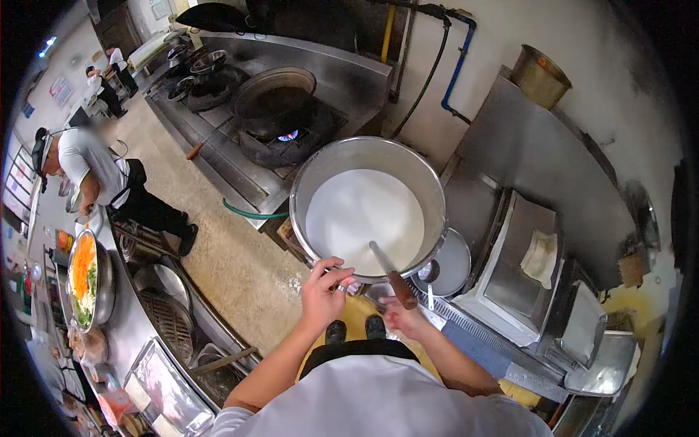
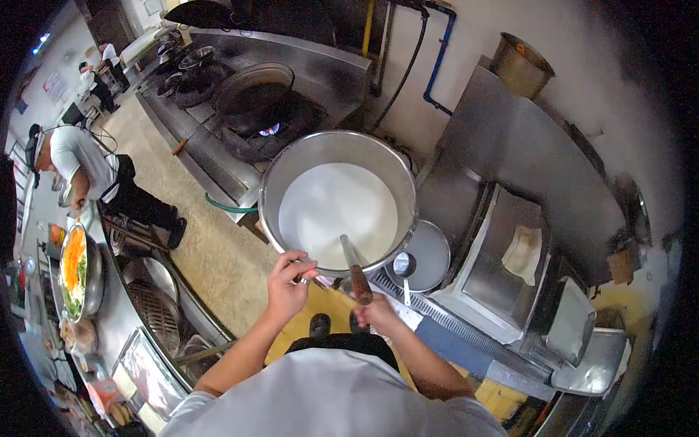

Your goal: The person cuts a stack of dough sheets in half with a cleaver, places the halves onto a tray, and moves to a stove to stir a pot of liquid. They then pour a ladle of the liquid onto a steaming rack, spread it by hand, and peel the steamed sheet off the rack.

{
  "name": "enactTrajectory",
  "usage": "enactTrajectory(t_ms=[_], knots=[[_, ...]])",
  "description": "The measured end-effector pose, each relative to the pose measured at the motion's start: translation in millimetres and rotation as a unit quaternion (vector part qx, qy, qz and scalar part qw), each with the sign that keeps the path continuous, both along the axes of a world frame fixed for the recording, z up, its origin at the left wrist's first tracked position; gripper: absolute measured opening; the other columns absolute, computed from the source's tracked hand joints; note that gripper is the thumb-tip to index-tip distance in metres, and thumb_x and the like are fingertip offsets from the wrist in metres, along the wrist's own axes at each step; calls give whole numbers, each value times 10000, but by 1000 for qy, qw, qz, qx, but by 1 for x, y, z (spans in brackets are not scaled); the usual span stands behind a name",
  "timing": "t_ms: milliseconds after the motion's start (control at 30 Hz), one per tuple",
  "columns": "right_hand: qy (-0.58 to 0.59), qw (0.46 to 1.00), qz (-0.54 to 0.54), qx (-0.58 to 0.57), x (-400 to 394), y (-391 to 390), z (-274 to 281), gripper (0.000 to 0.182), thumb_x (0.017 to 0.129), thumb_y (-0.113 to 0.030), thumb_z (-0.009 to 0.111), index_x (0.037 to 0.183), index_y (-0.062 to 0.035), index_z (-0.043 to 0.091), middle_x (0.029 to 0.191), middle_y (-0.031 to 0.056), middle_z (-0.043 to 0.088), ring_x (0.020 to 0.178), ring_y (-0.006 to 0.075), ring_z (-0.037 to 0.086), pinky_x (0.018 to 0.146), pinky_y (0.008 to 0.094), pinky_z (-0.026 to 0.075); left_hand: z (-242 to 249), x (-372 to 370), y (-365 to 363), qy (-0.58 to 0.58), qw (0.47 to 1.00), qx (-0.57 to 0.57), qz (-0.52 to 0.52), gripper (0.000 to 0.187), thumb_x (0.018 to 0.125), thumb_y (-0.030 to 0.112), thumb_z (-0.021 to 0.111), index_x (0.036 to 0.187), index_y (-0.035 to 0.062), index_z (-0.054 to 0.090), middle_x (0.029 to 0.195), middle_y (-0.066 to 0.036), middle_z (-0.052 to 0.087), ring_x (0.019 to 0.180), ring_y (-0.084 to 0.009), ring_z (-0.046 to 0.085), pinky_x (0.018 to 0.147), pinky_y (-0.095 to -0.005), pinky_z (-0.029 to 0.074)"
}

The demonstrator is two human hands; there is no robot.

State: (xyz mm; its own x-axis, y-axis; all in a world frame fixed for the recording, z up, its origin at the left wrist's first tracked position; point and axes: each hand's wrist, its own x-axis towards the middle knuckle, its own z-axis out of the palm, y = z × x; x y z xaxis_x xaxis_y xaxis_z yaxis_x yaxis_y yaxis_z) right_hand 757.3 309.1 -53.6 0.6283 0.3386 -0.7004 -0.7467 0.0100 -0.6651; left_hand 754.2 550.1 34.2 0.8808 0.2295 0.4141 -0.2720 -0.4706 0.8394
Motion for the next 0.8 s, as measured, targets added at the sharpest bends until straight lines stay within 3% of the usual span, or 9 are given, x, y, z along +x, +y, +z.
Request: enactTrajectory(t_ms=[67,167,300,367,400,467,633,700,800], knots=[[-58,986,131,-83,6,32,-48,471,990,-169,548,1433,-12,510,797,69,660,660,193,648,563,357,541,3,0,2,-1,1000,16,-1,185,833,-18,804,1004,53,791,1114,-99,673,804,-170,657,652,-287,533],[-328,836,296,-326,20,83,-116,629,957,-196,567,1497,64,378,958,230,712,754,320,712,663,435,577,9,-4,2,28,1000,13,-5,190,837,-31,793,1010,48,790,1115,-101,671,815,-167,664,662,-291,541],[-423,813,272,-292,38,114,-234,683,916,-196,582,1410,207,336,1065,375,676,900,409,715,858,525,549,0,-2,2,20,1000,-8,-9,189,848,-38,777,1018,42,790,1111,-109,668,830,-171,672,669,-299,549],[-419,772,396,-267,41,116,-231,691,899,-227,597,1373,214,356,1094,376,670,947,408,715,897,539,539,1,-1,3,27,1000,-11,-10,188,852,-39,772,1021,41,790,1108,-110,668,831,-170,672,667,-299,548],[-362,719,528,-269,46,115,-180,680,888,-240,605,1353,207,388,1105,363,673,961,411,715,906,543,535,4,-1,3,34,999,-8,-10,188,854,-40,770,1022,42,791,1108,-109,668,829,-168,670,663,-298,545],[-320,704,565,-288,29,104,-119,621,870,-252,614,1312,163,479,1107,323,690,966,418,716,910,538,534,5,-3,1,38,999,-1,-7,189,851,-22,777,1022,58,793,1106,-105,673,820,-182,671,651,-298,542],[-350,835,215,-365,-4,24,-77,428,830,-254,632,1172,-11,713,1027,223,746,933,442,715,902,511,544,5,-2,-1,13,1000,-14,-9,183,846,-34,780,1011,45,787,1104,-97,671,791,-148,638,641,-270,510],[-308,835,165,-426,19,-24,-14,409,832,-256,643,1168,-37,723,1017,245,743,966,448,709,908,500,555,-1,-2,-3,23,1000,-14,-5,186,835,-32,792,1001,51,788,1112,-97,669,817,-156,644,643,-271,521],[-317,778,13,-541,57,-110,-51,363,852,-238,654,1126,-16,739,1004,247,740,948,416,719,897,470,571,-6,0,-4,0,1000,-6,-3,204,821,-47,803,1002,45,788,1121,-98,668,816,-158,657,646,-269,546]])
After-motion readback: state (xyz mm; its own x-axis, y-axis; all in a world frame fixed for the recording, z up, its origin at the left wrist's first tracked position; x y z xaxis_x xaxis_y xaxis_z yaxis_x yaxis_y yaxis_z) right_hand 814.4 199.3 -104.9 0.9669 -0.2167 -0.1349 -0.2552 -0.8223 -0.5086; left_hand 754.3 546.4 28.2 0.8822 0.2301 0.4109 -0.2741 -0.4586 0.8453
